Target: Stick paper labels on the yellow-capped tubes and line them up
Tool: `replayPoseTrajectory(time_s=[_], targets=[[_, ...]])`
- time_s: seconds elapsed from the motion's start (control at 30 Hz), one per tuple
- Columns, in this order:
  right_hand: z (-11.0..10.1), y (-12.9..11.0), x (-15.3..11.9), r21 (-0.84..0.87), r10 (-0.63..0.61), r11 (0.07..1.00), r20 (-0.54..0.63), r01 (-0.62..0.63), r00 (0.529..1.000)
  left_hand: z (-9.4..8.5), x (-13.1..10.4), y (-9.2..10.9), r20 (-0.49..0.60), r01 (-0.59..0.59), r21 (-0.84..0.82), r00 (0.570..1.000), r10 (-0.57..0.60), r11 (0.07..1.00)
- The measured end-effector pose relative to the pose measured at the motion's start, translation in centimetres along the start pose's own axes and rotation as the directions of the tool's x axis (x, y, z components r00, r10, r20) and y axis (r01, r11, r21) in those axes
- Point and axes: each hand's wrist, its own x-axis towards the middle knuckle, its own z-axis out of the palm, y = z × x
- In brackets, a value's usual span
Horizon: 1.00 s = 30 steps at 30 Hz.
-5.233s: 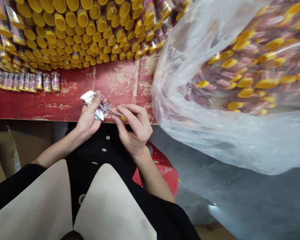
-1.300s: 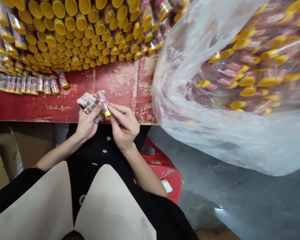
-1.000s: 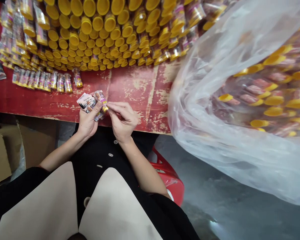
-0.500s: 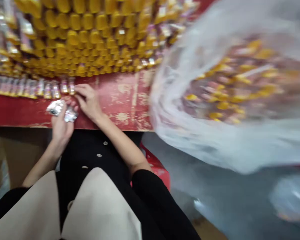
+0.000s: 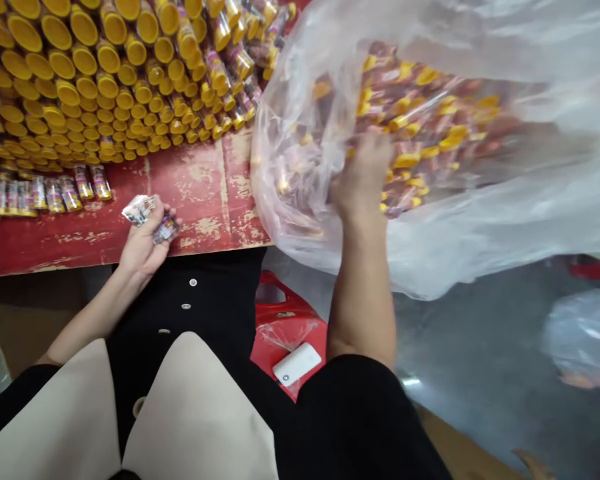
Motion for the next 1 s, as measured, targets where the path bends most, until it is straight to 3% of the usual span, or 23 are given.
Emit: replayPoseTrajectory(time_s=[0.03, 0.1, 0.13, 0.2, 0.23, 0.27, 0.33, 0.4, 0.53, 0.67, 0.83, 1.0], targets=[[0.2, -1.5, -0.9, -0.023, -0.081, 0.997, -0.158, 0.079, 0.984, 0.6, 0.0, -0.2, -0.01, -0.009, -0.012, 1.0, 0.009, 1.0], [1.7, -5.2, -3.0, -0.072, -0.197, 0.98, -0.462, 0.185, 0.865, 1.6, 0.0, -0.5, -0.029, -0.027, -0.028, 0.999, 0.026, 0.999], [3.3, -7.2, -4.1, -0.006, -0.173, 0.981, -0.487, 0.195, 0.856, 2.0, 0.0, -0.7, -0.039, -0.037, -0.034, 0.999, 0.035, 0.999], [7.6, -11.0, -6.5, 0.334, 0.037, 0.94, -0.308, 0.072, 0.951, 2.5, -0.1, -1.1, -0.061, -0.059, -0.048, 0.997, 0.056, 0.997], [10.1, -12.6, -7.5, 0.461, 0.172, 0.881, -0.095, -0.11, 0.98, 2.7, -0.1, -1.3, -0.075, -0.073, -0.055, 0.995, 0.069, 0.996], [12.5, -13.9, -8.4, 0.494, 0.244, 0.825, 0.129, -0.276, 0.961, 2.9, -0.2, -1.4, -0.088, -0.086, -0.055, 0.993, 0.081, 0.995], [16.5, -15.5, -9.6, 0.468, 0.267, 0.809, 0.247, -0.356, 0.932, 3.0, -0.5, -1.6, -0.111, -0.113, -0.045, 0.988, 0.107, 0.993], [18.6, -16.0, -10.1, 0.43, 0.245, 0.849, 0.193, -0.306, 0.95, 2.8, -1.0, -1.7, -0.112, -0.138, -0.035, 0.985, 0.133, 0.99], [19.2, -15.3, -9.8, 0.445, 0.2, 0.86, 0.158, -0.251, 0.967, 1.9, -1.3, -1.6, -0.079, -0.198, -0.031, 0.978, 0.195, 0.98], [19.1, -14.8, -9.5, 0.457, 0.184, 0.863, 0.11, -0.214, 0.977, 1.5, -0.7, -1.4, -0.144, -0.27, 0.035, 0.952, 0.272, 0.962], [18.2, -14.1, -9.8, 0.587, 0.161, 0.787, 0.1, -0.189, 0.982, 1.7, -0.1, -0.5, -0.264, -0.093, -0.052, 0.962, 0.076, 0.994], [18.1, -14.3, -10.8, 0.641, 0.104, 0.768, -0.112, -0.008, 0.988, 1.9, -0.8, -0.3, -0.238, 0.051, -0.123, 0.968, -0.08, 0.991]])
